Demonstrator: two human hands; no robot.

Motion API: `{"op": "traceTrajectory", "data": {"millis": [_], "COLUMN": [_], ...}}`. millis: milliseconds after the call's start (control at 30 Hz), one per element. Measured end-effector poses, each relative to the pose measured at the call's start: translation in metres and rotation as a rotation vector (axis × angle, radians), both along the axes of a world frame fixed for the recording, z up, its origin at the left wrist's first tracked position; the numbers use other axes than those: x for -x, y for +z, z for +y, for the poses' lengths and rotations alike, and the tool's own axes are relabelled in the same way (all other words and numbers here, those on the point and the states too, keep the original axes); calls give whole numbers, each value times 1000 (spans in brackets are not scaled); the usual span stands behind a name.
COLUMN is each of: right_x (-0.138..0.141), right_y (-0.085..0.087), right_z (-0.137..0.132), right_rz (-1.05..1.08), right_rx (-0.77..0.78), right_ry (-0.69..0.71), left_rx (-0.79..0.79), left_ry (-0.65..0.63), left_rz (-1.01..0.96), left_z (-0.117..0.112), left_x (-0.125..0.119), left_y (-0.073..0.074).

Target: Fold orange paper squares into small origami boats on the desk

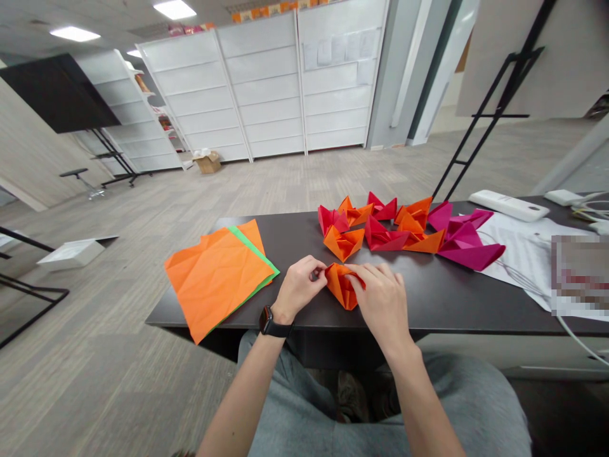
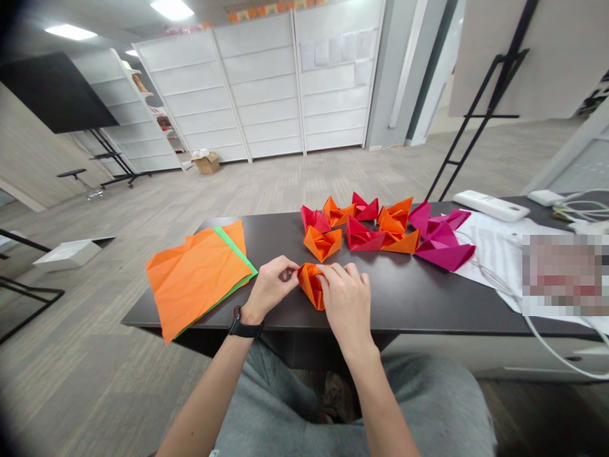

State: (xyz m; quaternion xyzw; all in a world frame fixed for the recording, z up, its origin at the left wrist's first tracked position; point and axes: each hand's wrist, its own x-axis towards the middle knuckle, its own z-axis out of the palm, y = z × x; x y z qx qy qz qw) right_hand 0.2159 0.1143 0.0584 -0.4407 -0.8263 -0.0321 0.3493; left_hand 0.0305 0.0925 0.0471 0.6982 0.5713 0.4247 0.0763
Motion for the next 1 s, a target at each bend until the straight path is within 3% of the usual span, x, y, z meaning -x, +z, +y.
{"op": "traceTrajectory", "data": {"millis": [467, 667, 1000], "right_x": [-3, -7, -9], "right_y": [11, 13, 13], "right_z": [3, 12, 15], "right_rz": [-110, -202, -191], "right_rx": [-12, -9, -8], "right_ry": [54, 229, 191], "left_rx": [-3, -38, -25], "left_ry": [-16, -14, -34], "left_rz": [5, -24, -31], "left_z": [-1, 0, -1], "left_x": [0, 0, 0], "left_y": [2, 0, 1]}}
